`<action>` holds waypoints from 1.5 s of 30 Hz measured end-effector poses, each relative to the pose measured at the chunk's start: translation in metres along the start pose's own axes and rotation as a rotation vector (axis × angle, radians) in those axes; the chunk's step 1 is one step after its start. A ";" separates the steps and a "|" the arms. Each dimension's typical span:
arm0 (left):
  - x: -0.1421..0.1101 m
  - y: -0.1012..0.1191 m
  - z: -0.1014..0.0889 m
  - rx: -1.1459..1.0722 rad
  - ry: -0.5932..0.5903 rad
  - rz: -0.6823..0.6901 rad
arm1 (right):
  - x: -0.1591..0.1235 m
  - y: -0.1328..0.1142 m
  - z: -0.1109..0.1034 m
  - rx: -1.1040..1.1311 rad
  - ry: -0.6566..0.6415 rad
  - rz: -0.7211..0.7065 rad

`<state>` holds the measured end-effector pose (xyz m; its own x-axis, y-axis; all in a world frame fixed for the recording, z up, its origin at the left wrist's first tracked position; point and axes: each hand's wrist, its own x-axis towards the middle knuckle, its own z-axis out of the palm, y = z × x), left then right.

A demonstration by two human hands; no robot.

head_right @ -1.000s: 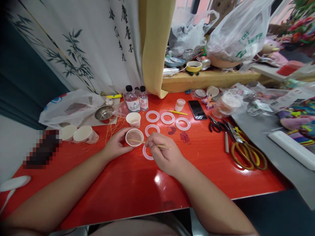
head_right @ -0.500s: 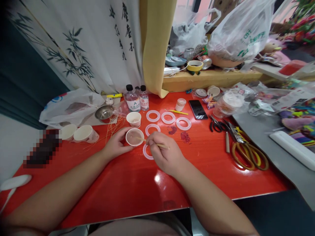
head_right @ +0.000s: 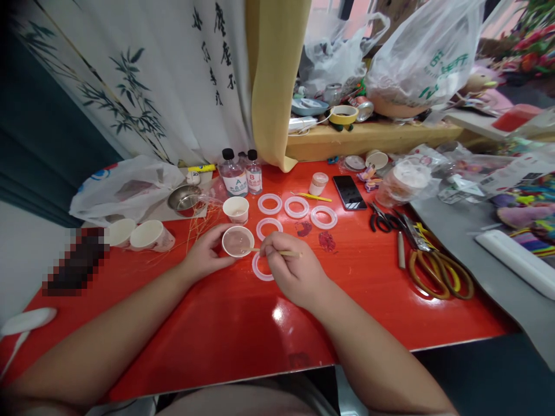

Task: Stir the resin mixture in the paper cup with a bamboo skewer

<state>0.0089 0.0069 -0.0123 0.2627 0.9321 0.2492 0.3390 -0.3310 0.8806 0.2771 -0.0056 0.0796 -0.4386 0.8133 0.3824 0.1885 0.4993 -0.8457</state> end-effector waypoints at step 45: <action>0.004 0.005 0.007 -0.090 0.196 -0.059 | 0.032 0.021 0.003 0.813 0.470 0.571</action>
<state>0.0178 0.0084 -0.0091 0.0608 0.9632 0.2618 0.2644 -0.2685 0.9263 0.2642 0.0301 0.0731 -0.0597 0.9808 -0.1856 -0.4543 -0.1922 -0.8698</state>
